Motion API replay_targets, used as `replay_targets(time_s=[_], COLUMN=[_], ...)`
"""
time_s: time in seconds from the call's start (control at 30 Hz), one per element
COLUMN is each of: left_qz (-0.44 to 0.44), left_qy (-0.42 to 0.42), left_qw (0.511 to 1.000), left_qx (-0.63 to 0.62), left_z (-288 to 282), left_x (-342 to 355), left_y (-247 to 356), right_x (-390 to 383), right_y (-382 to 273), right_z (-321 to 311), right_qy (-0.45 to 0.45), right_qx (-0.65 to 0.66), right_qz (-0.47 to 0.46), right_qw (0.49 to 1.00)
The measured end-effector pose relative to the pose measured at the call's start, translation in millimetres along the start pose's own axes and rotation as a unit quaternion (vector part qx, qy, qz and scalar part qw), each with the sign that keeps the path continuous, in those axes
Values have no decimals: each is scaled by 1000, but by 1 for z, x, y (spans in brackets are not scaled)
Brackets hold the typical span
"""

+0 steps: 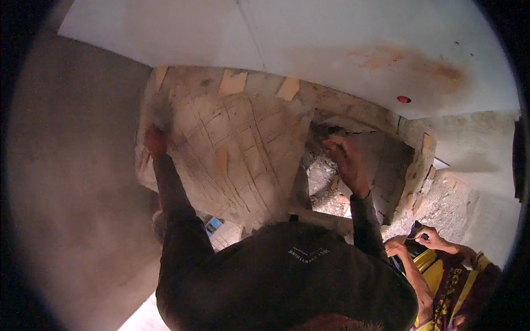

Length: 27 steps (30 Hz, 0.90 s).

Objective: The person applies adhesive and places tiles onto a wall, using a rubber mallet to level them and inserting spacers to maintain gaps.

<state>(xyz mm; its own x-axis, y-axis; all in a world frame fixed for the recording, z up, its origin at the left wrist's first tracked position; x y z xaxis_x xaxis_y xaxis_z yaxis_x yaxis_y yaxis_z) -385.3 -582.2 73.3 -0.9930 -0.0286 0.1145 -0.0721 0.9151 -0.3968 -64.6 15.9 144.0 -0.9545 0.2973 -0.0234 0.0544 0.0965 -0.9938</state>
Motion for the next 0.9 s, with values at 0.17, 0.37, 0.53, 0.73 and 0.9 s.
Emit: replay_targets(time_s=[0.17,0.37,0.53,0.73,0.9], left_qz=[-23,104,199,324,212], left_qy=[74,114,-97,-243,-444], left_qw=[991,913,635,421,305], left_qx=[108,-377,-740,-812,-816], left_z=[-79,-252,-315,-363,-274], left_x=[8,-48,-166,-229,-206], left_y=[-4,81,236,360,459], right_x=[-33,-50,-33,-61,-108], right_y=[22,4,-50,-68,-31], right_z=[-6,8,58,22,-30], right_qy=[66,15,-76,80,204], right_qx=[101,16,-21,8,294], right_qz=[98,6,-126,-69,-2], right_qw=[988,1000,989,994,934])
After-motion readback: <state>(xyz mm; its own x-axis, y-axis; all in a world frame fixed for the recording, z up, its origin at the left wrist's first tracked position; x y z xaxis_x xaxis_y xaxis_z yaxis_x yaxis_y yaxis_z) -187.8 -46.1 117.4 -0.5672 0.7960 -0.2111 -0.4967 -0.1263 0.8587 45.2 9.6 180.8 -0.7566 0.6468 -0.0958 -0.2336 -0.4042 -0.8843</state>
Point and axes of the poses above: each hand's wrist, its own x-axis towards the middle knuckle, its own z-axis out of the palm, y = z × x, the point moved 5 cm from there along x, towards the middle knuckle, and after that the axes turned 13 degrees about x, right-handed, at the moved point
